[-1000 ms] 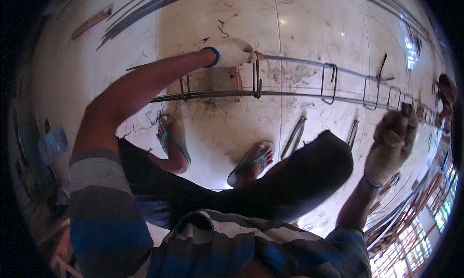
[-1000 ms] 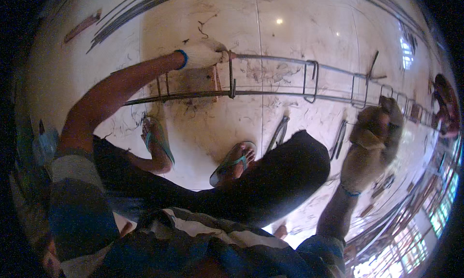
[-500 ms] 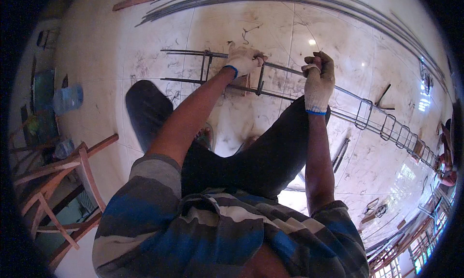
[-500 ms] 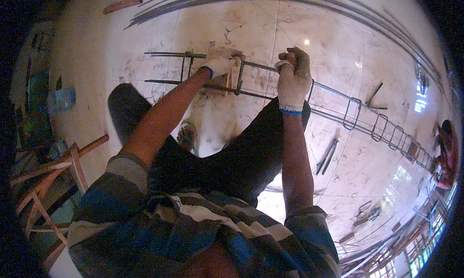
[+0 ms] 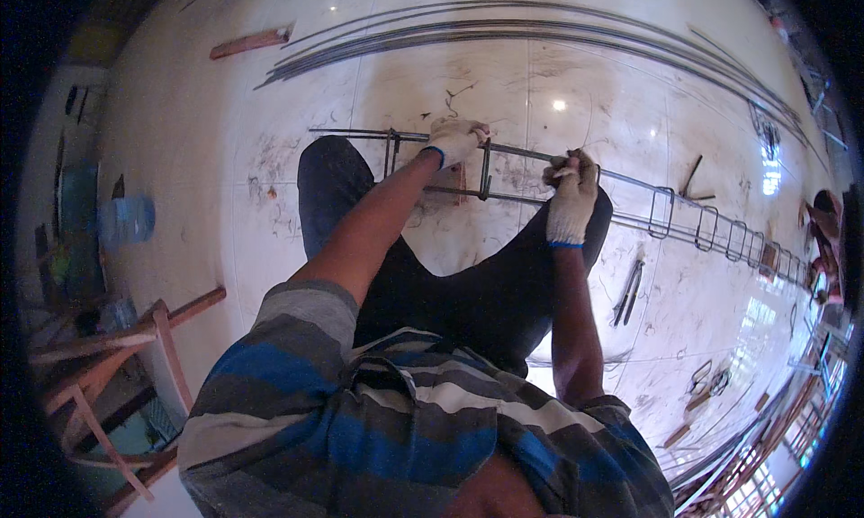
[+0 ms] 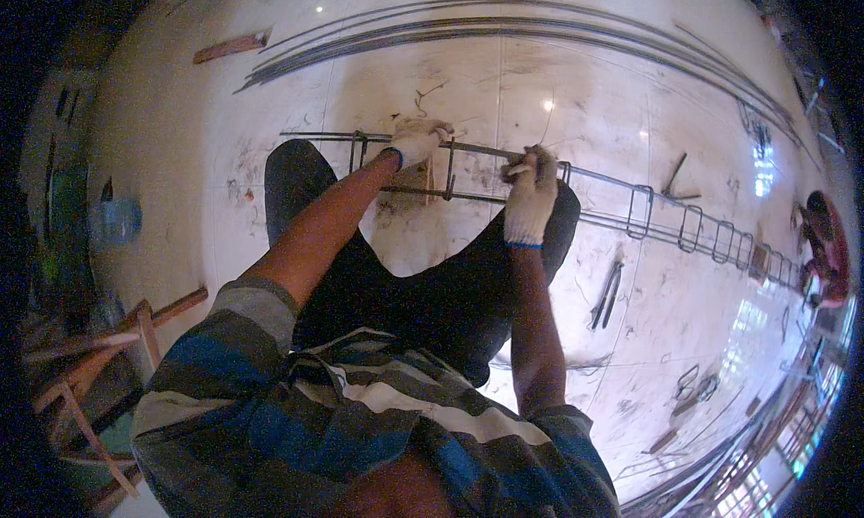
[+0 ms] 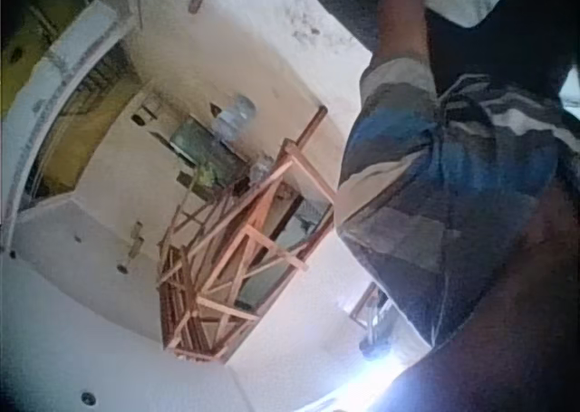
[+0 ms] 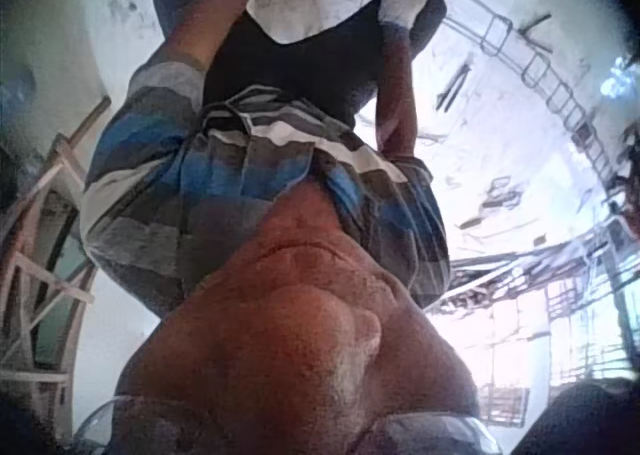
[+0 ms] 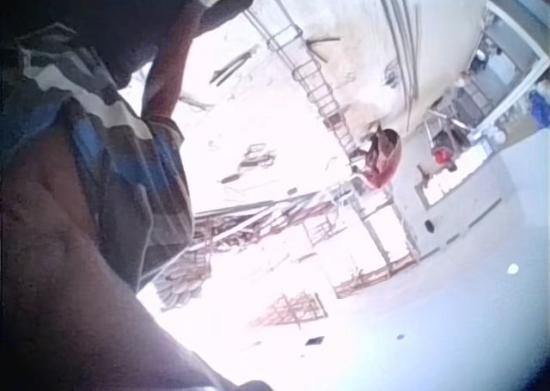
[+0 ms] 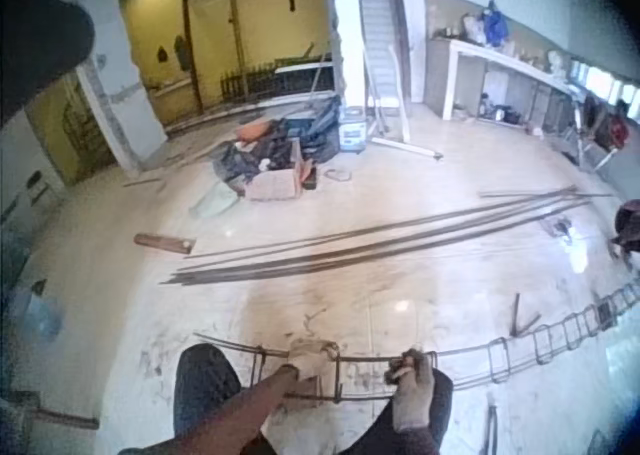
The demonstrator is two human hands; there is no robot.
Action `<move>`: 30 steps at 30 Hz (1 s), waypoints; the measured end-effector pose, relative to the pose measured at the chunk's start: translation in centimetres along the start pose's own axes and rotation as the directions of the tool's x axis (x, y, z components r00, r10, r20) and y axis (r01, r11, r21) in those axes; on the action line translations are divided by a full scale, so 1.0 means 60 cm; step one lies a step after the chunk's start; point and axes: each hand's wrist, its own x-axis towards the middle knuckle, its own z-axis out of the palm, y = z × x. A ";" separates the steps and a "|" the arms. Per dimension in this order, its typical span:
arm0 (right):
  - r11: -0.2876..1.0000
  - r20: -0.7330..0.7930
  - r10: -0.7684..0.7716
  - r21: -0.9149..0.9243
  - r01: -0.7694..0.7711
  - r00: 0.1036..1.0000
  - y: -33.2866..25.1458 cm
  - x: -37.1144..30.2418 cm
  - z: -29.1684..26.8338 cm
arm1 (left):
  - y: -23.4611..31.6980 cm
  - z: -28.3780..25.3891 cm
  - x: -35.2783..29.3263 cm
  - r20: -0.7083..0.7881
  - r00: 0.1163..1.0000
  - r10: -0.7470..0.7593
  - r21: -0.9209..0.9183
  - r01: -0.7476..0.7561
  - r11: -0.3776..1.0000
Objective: The person sits on the floor and assembles a metal frame by tying thin wires around the intersections of metal rods. They use pliers to twist and secure the wires, working methodically along the length of the frame.
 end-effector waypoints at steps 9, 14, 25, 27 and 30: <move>0.978 0.011 0.005 0.209 -0.008 1.000 -0.042 -0.157 0.031 | 0.095 0.017 -0.126 -0.209 0.976 -0.068 -0.652 -0.088 0.753; 0.975 0.083 0.151 0.151 -0.162 0.985 -0.068 -0.259 0.046 | 0.183 -0.039 -0.239 0.501 0.836 0.223 -0.626 0.528 -0.574; 0.910 0.194 0.398 -0.207 -0.360 0.896 -0.081 -0.363 0.039 | 0.153 -0.133 -0.264 0.085 0.996 0.033 -0.896 0.091 -0.435; 0.908 0.197 0.411 -0.173 -0.381 0.890 -0.082 -0.361 0.039 | 0.159 -0.160 -0.270 0.050 0.998 0.034 -0.941 0.059 -0.332; 0.890 0.162 0.455 -0.046 -0.454 0.876 -0.089 -0.356 0.043 | 0.189 -0.205 -0.292 0.040 0.999 -0.023 -0.896 0.026 -0.443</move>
